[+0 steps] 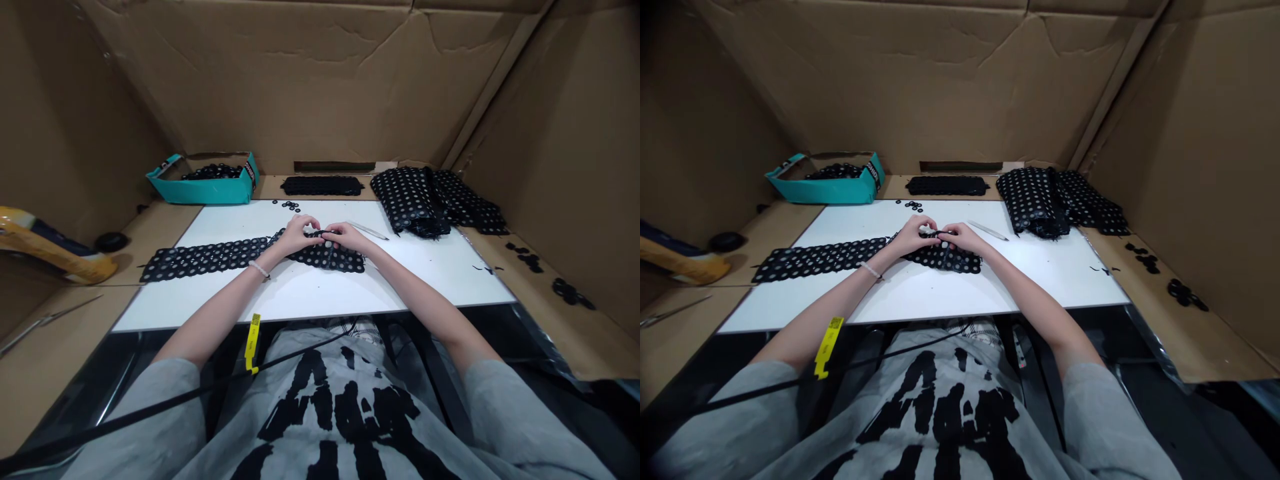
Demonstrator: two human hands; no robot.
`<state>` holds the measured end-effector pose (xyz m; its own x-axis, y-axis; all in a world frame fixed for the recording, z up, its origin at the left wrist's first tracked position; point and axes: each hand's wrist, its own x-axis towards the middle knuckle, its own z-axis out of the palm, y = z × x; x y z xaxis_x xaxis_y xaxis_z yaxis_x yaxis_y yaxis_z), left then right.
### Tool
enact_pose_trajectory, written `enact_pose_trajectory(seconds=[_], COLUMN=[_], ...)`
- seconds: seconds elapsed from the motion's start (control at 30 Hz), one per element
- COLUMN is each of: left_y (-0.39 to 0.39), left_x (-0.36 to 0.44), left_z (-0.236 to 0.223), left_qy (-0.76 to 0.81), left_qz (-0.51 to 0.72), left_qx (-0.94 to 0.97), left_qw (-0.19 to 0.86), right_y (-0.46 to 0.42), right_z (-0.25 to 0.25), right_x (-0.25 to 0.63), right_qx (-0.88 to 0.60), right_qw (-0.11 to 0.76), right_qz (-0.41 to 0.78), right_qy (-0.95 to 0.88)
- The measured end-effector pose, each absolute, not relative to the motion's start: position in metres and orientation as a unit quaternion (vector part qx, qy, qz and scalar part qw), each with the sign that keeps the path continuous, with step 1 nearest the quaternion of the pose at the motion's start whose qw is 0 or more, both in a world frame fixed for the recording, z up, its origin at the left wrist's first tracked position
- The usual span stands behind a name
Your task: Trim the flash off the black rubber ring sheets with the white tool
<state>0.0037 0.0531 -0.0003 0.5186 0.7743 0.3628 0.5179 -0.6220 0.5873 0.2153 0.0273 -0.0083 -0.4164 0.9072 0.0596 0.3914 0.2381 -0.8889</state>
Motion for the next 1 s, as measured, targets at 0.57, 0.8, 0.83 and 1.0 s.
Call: enact_pose_trajectory(seconds=[0.57,0.8,0.83,1.0], left_y=[0.112,0.117,0.115,0.091], left_x=[-0.072,-0.072,-0.070,-0.045], left_z=[-0.021,-0.025,-0.022,-0.003], left_qy=[0.650,0.620,0.618,0.510], left_qz=[0.398,0.399,0.395,0.342], left_qx=[0.610,0.633,0.643,0.762], left_qw=[0.216,0.235,0.222,0.205], right_y=[0.025,0.024,0.024,0.025], right_z=[-0.010,-0.007,-0.007,-0.006], right_x=[0.214,0.213,0.213,0.215], right_qx=[-0.476,-0.480,-0.482,-0.485], right_qw=[0.280,0.279,0.279,0.259], right_qz=[0.410,0.412,0.413,0.401], right_qy=[-0.726,-0.722,-0.721,-0.733])
